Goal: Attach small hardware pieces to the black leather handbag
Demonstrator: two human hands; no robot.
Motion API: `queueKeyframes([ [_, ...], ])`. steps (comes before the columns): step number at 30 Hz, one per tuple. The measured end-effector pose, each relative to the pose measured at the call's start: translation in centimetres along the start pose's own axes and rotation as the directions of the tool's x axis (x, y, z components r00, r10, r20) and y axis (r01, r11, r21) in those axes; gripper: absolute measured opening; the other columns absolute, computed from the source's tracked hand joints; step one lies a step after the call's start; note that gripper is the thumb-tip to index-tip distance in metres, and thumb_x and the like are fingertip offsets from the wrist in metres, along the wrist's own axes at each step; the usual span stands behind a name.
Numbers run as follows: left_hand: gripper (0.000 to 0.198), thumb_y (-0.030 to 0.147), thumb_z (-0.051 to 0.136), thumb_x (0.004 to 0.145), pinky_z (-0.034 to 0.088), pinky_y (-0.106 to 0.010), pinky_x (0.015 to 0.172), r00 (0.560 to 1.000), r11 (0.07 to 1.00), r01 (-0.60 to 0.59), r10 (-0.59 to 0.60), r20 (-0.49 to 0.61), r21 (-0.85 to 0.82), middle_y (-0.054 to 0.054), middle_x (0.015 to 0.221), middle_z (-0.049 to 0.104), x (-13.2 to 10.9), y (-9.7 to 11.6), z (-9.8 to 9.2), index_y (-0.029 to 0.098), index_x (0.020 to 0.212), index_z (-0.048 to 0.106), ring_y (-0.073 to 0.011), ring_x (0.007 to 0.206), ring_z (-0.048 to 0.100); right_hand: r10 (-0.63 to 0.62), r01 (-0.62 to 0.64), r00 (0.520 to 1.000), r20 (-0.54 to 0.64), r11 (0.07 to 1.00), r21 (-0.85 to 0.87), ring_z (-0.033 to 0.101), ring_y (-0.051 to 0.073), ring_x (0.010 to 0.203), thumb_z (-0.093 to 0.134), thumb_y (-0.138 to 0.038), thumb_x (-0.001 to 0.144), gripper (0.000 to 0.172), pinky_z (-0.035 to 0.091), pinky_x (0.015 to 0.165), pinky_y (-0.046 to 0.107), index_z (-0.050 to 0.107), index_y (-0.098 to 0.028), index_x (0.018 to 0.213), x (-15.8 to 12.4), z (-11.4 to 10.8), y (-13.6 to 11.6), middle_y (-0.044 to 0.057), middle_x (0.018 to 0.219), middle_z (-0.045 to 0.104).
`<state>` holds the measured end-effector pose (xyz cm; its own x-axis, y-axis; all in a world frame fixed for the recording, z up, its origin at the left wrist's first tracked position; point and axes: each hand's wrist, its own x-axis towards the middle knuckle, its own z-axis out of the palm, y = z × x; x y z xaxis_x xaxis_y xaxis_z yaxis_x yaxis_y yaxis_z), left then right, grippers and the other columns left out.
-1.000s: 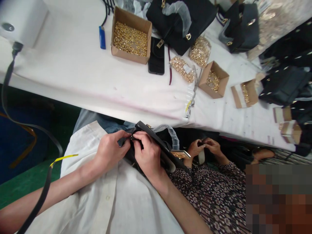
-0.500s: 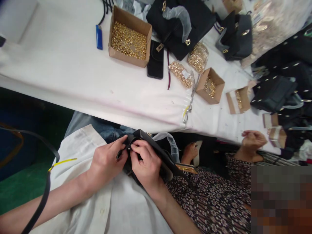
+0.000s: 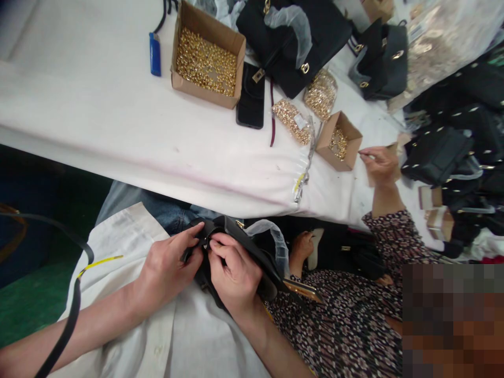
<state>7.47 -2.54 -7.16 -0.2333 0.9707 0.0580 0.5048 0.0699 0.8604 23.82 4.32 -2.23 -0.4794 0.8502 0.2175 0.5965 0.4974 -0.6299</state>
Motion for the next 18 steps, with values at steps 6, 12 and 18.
queueKeyframes([
  [6, 0.05, 0.009, 0.062, 0.097, 0.073, -0.033, 0.077, 1.0, 1.0, -0.015, 0.015, 0.014, 0.012, -0.008, 0.113, 0.087, 0.3, 0.08, -0.32, 0.019, 0.146, 0.061, -0.0233, 0.092, 0.087, 0.015, -0.015, 1.0, 0.008, 1.0, -0.008, 0.084, 0.022, 0.1, 0.075, -0.001, 0.096, 0.028, 0.071, 0.093, 0.037, 0.077, -0.027, 0.107, 0.35, -0.05, -0.29, 0.005, 0.114, 0.086],
  [12, 0.046, 0.01, 0.059, 0.101, 0.071, -0.032, 0.072, 1.0, 1.0, -0.028, 0.028, 0.013, 0.014, -0.009, 0.113, 0.087, 0.25, 0.13, -0.24, 0.018, 0.146, 0.059, -0.0229, 0.089, 0.087, -0.063, 0.064, 0.998, 0.01, 0.988, -0.139, 0.085, 0.023, 0.102, 0.078, -0.001, 0.096, 0.029, 0.072, 0.097, 0.037, 0.075, -0.027, 0.108, 0.08, -0.1, -0.82, 0.005, 0.115, 0.086],
  [18, 0.043, 0.01, 0.058, 0.103, 0.07, -0.032, 0.074, 0.999, 1.0, -0.024, 0.024, 0.027, 0.02, -0.01, 0.118, 0.086, 0.02, 0.04, -0.2, 0.019, 0.145, 0.057, -0.0228, 0.092, 0.086, -0.103, 0.103, 0.995, 0.012, 0.977, -0.188, 0.085, 0.025, 0.106, 0.079, -0.001, 0.095, 0.031, 0.072, 0.098, 0.038, 0.075, -0.028, 0.111, -0.25, 0.07, -1.03, 0.005, 0.118, 0.086],
])
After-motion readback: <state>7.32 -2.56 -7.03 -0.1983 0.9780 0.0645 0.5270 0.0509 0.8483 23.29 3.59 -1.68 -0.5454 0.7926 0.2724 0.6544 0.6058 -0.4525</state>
